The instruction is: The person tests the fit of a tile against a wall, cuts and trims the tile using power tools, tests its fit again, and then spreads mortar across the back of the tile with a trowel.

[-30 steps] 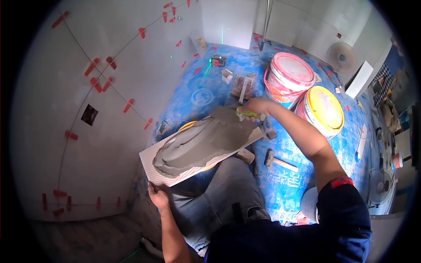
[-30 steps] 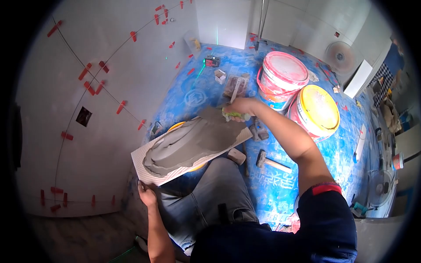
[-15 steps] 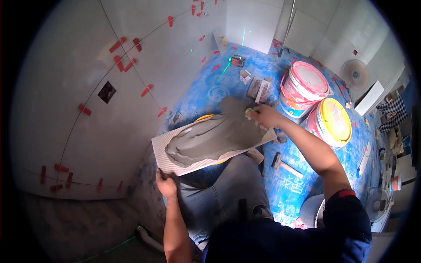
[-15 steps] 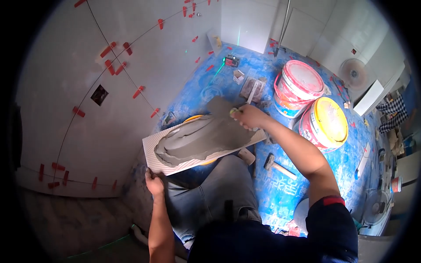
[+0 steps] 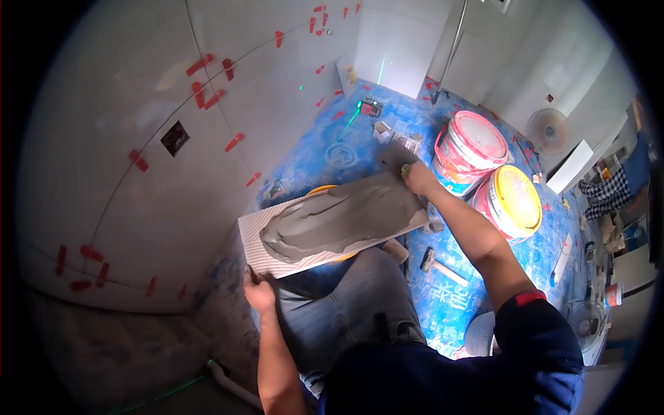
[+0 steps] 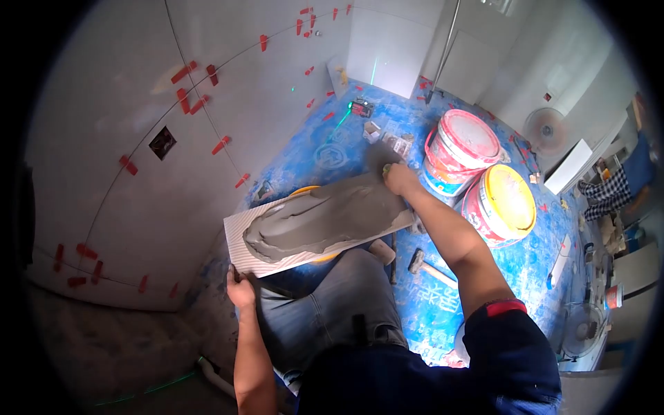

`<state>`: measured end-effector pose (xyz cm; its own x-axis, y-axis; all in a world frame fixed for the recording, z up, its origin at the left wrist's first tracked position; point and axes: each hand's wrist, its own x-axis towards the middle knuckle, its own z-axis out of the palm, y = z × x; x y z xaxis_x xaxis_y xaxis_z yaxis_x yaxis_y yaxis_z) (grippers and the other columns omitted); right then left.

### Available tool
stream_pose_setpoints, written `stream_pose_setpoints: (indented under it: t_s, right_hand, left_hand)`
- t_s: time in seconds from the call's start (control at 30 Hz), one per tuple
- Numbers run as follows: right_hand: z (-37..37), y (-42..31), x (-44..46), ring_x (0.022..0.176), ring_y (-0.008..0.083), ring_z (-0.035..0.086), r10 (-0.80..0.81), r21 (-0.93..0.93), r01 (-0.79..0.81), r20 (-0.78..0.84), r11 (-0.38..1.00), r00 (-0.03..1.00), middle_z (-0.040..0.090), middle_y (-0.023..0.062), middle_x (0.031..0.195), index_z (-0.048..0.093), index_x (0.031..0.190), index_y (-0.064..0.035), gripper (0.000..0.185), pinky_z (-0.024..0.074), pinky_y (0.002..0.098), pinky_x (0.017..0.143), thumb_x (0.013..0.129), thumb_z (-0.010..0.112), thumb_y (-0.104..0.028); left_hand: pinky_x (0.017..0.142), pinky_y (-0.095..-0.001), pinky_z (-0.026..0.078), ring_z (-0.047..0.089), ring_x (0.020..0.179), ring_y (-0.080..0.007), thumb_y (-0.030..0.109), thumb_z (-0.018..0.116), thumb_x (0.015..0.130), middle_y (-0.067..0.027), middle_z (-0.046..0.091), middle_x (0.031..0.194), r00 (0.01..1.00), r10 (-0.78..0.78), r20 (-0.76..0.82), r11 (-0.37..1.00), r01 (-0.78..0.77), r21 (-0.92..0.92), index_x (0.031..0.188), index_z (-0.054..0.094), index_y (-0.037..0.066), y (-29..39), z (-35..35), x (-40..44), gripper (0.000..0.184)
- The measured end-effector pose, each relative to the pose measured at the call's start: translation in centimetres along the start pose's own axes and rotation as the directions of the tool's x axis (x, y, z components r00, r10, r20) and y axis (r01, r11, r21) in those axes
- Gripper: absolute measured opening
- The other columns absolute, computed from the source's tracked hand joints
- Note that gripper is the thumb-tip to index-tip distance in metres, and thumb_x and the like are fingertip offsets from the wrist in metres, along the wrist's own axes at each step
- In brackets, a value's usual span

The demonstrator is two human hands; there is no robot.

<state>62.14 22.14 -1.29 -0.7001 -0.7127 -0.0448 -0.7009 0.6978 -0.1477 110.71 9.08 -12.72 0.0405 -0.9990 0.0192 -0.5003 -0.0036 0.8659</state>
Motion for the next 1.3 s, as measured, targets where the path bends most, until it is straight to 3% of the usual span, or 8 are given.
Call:
stream_pose_setpoints:
  t_s: [0.17, 0.23, 0.3, 0.47, 0.57, 0.77, 1.13, 1.3]
  right_hand:
    - [-5.0, 1.9, -4.7, 0.068, 0.0236, 0.064, 0.195, 0.539, -0.345, 0.316, 0.769, 0.928, 0.065, 0.0144, 0.081, 0.063, 0.092, 0.0005, 0.036, 0.0522, 0.0362, 0.054, 0.094, 0.049, -0.033]
    - [-5.1, 1.4, -7.2, 0.058, 0.0122, 0.054, 0.046, 0.816, -0.566, 0.565, 0.115, 0.824, 0.058, 0.0058, 0.075, 0.059, 0.097, -0.0047, 0.029, 0.0468, 0.0263, 0.046, 0.097, 0.045, -0.030]
    - [-4.8, -2.4, -10.1, 0.054, 0.0116, 0.052, -0.047, 0.759, -0.650, 0.649, -0.025, 0.759, 0.055, 0.0047, 0.076, 0.056, 0.104, -0.0071, 0.026, 0.0460, 0.0246, 0.045, 0.099, 0.043, -0.029]
    - [-2.4, -13.4, -15.3, 0.053, 0.0141, 0.052, -0.161, 0.735, -0.678, 0.669, -0.002, 0.726, 0.057, 0.0052, 0.074, 0.057, 0.099, -0.0057, 0.032, 0.0456, 0.0283, 0.046, 0.100, 0.041, -0.033]
    - [-3.1, -17.9, -15.5, 0.052, 0.0177, 0.054, -0.275, 0.779, -0.534, 0.620, 0.329, 0.735, 0.057, 0.0061, 0.067, 0.058, 0.093, -0.0025, 0.032, 0.0451, 0.0327, 0.046, 0.098, 0.043, -0.031]
    - [-0.1, -21.1, -10.7, 0.062, 0.0344, 0.063, -0.565, 0.322, 0.488, 0.217, 0.811, 0.796, 0.062, 0.0191, 0.068, 0.059, 0.082, 0.0044, 0.033, 0.0510, 0.0455, 0.058, 0.093, 0.046, -0.024]
    - [-1.0, -9.2, -5.7, 0.099, 0.0410, 0.061, 0.084, 0.012, -0.084, 0.044, 0.996, 0.996, 0.063, 0.0293, 0.099, 0.066, 0.093, 0.0063, 0.041, 0.0489, 0.0457, 0.088, 0.090, 0.051, -0.032]
    - [-6.4, -10.6, -8.6, 0.062, 0.0247, 0.063, 0.092, 0.456, -0.246, 0.334, 0.856, 0.938, 0.065, 0.0210, 0.082, 0.064, 0.092, 0.0036, 0.042, 0.0517, 0.0364, 0.056, 0.093, 0.052, -0.037]
  left_hand:
    - [0.093, -0.0330, 0.046, 0.062, 0.108, -0.0265, 0.005, 0.054, 0.081, -0.0199, 0.062, 0.118, 1.000, 0.026, -0.014, 1.000, -0.026, 0.000, 0.124, 0.056, -0.002, -1.2, 0.3, 0.2, 0.044]
    - [0.092, -0.0327, 0.046, 0.063, 0.105, -0.0256, 0.005, 0.055, 0.080, -0.0194, 0.063, 0.117, 1.000, -0.012, -0.015, 1.000, 0.012, -0.025, 0.124, 0.057, -0.002, -0.3, 0.0, 0.2, 0.044]
    - [0.090, -0.0322, 0.047, 0.064, 0.100, -0.0234, 0.004, 0.055, 0.080, -0.0182, 0.065, 0.114, 0.999, -0.042, 0.002, 0.995, 0.042, -0.093, 0.124, 0.057, -0.003, -0.1, -0.1, 0.3, 0.044]
    - [0.086, -0.0309, 0.048, 0.063, 0.091, -0.0205, -0.001, 0.055, 0.078, -0.0147, 0.066, 0.107, 0.998, -0.049, -0.028, 0.931, 0.035, -0.363, 0.123, 0.056, -0.003, -2.9, 1.3, 1.4, 0.046]
    - [0.083, -0.0302, 0.048, 0.061, 0.087, -0.0189, -0.002, 0.055, 0.077, -0.0136, 0.066, 0.103, 0.977, -0.181, 0.112, 0.893, 0.211, -0.397, 0.124, 0.056, -0.003, -2.9, 0.8, 1.3, 0.046]
    - [0.074, -0.0300, 0.049, 0.059, 0.073, -0.0159, 0.000, 0.057, 0.077, -0.0081, 0.065, 0.085, 0.996, -0.057, -0.064, 0.950, 0.035, -0.310, 0.123, 0.057, -0.002, -4.5, 1.8, 1.4, 0.047]
    - [0.070, -0.0303, 0.048, 0.056, 0.066, -0.0159, 0.007, 0.061, 0.076, -0.0070, 0.064, 0.076, 0.994, -0.104, -0.041, 0.991, 0.100, -0.089, 0.125, 0.060, 0.006, -1.6, -0.1, 0.8, 0.048]
    - [0.082, -0.0300, 0.048, 0.066, 0.085, -0.0213, 0.002, 0.058, 0.076, -0.0167, 0.069, 0.099, 0.998, -0.031, -0.061, 0.974, 0.016, -0.227, 0.122, 0.059, 0.000, -3.7, 1.0, 1.4, 0.046]
